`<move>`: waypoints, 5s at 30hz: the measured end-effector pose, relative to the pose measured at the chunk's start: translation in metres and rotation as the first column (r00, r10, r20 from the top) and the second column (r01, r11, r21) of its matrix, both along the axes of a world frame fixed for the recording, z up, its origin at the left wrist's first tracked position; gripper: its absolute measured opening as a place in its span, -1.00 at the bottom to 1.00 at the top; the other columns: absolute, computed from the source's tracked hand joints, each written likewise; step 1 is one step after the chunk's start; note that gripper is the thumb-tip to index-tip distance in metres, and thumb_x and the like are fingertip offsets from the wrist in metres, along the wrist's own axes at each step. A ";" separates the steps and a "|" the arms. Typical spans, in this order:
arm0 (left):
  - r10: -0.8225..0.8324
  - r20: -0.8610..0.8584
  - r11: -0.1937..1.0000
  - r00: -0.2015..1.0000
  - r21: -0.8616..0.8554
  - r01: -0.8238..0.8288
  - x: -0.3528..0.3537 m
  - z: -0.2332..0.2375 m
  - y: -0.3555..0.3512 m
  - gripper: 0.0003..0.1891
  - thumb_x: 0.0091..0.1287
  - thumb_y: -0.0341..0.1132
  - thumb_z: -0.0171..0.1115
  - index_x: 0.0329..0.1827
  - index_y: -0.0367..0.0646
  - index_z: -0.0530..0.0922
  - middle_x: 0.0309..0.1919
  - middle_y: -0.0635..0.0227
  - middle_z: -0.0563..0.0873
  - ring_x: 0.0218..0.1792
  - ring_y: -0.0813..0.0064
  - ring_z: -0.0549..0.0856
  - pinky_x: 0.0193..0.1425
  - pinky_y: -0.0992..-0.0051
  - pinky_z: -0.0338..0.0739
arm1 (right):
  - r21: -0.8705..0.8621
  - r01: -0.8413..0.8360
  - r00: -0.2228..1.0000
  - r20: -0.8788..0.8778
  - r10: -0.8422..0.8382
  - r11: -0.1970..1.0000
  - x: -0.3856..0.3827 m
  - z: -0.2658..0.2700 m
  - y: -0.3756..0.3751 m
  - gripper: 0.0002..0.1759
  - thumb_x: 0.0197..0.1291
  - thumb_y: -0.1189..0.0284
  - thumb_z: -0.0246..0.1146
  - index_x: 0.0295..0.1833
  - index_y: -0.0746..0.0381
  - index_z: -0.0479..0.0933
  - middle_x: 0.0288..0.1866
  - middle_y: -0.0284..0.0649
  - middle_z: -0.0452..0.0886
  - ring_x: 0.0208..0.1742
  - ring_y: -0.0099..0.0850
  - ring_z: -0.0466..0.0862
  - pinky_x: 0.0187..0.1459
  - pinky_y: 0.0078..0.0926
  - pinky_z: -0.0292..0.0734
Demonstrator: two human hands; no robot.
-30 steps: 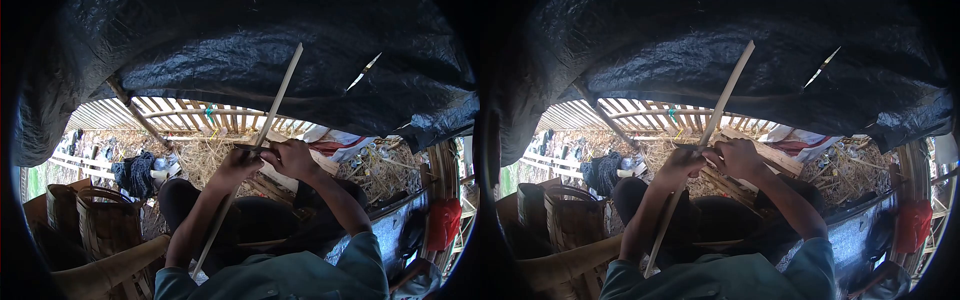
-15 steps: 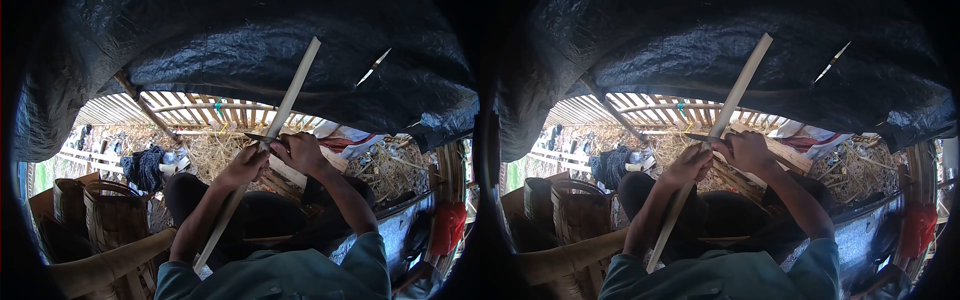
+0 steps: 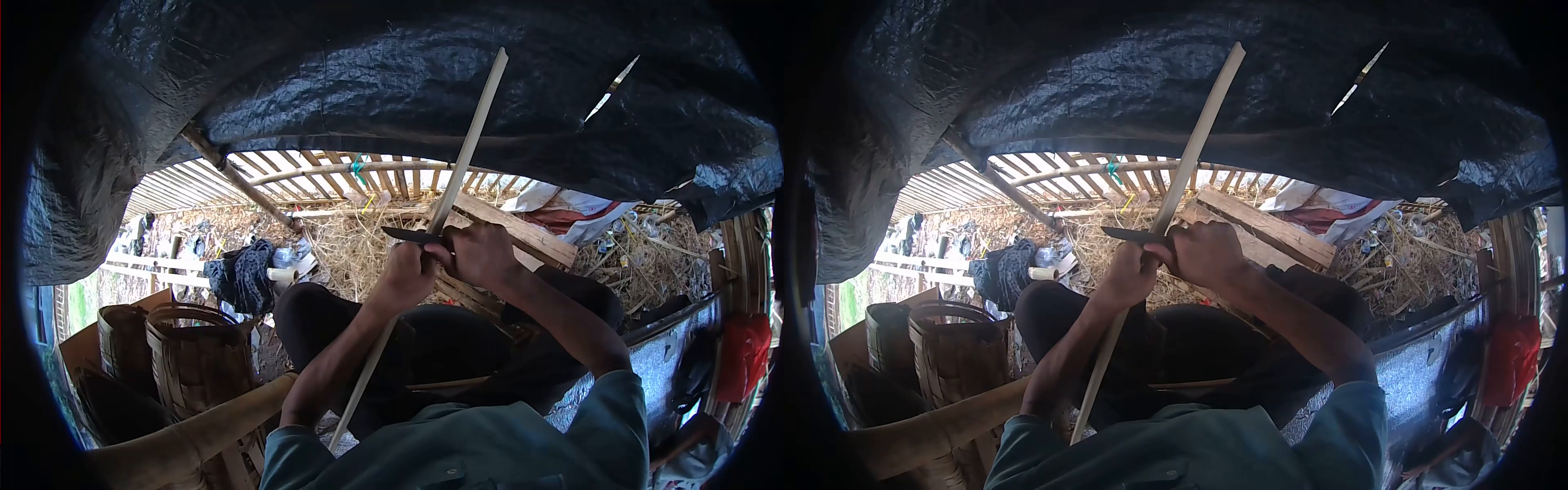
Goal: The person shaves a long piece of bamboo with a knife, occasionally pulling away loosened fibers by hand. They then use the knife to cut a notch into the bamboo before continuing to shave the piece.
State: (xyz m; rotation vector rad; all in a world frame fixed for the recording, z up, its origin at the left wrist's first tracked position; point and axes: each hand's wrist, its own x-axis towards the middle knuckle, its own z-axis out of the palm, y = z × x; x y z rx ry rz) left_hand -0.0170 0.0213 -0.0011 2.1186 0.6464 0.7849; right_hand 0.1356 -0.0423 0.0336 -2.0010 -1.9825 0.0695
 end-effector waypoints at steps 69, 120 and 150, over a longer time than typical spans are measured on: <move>0.095 0.040 0.965 0.995 -0.248 -0.082 0.009 0.016 -0.008 -0.76 0.37 -0.43 0.14 0.05 -0.33 0.51 -0.67 0.33 0.43 -0.63 0.68 0.34 -0.56 0.51 0.24 | 0.033 -0.141 0.890 -0.434 0.142 0.989 0.064 0.007 0.014 -0.77 0.36 0.32 0.15 -0.15 0.29 0.53 -0.47 -0.02 0.58 -0.45 -0.11 0.60 -0.37 -0.22 0.43; -0.060 0.193 0.502 0.979 -0.842 0.197 -0.005 0.046 0.003 -0.54 0.47 0.00 -0.05 -0.03 -0.31 0.52 -0.41 0.35 0.55 -0.48 0.57 0.49 -0.34 0.53 0.40 | 0.324 -0.084 0.938 -0.292 0.184 0.942 0.049 0.008 -0.003 -0.82 0.36 0.33 0.12 -0.15 0.24 0.46 -0.66 -0.09 0.51 -0.62 -0.09 0.57 -0.55 -0.17 0.43; 0.103 0.175 0.670 0.979 -0.740 0.061 -0.019 0.048 0.009 -0.64 0.41 -0.36 0.10 0.22 -0.32 0.47 -0.08 0.17 0.68 -0.41 0.48 0.69 -0.45 0.57 0.57 | 0.097 -0.150 0.922 -0.347 0.175 0.984 0.063 0.025 -0.010 -0.79 0.36 0.30 0.12 -0.15 0.23 0.52 -0.58 -0.09 0.55 -0.48 -0.10 0.62 -0.36 -0.14 0.47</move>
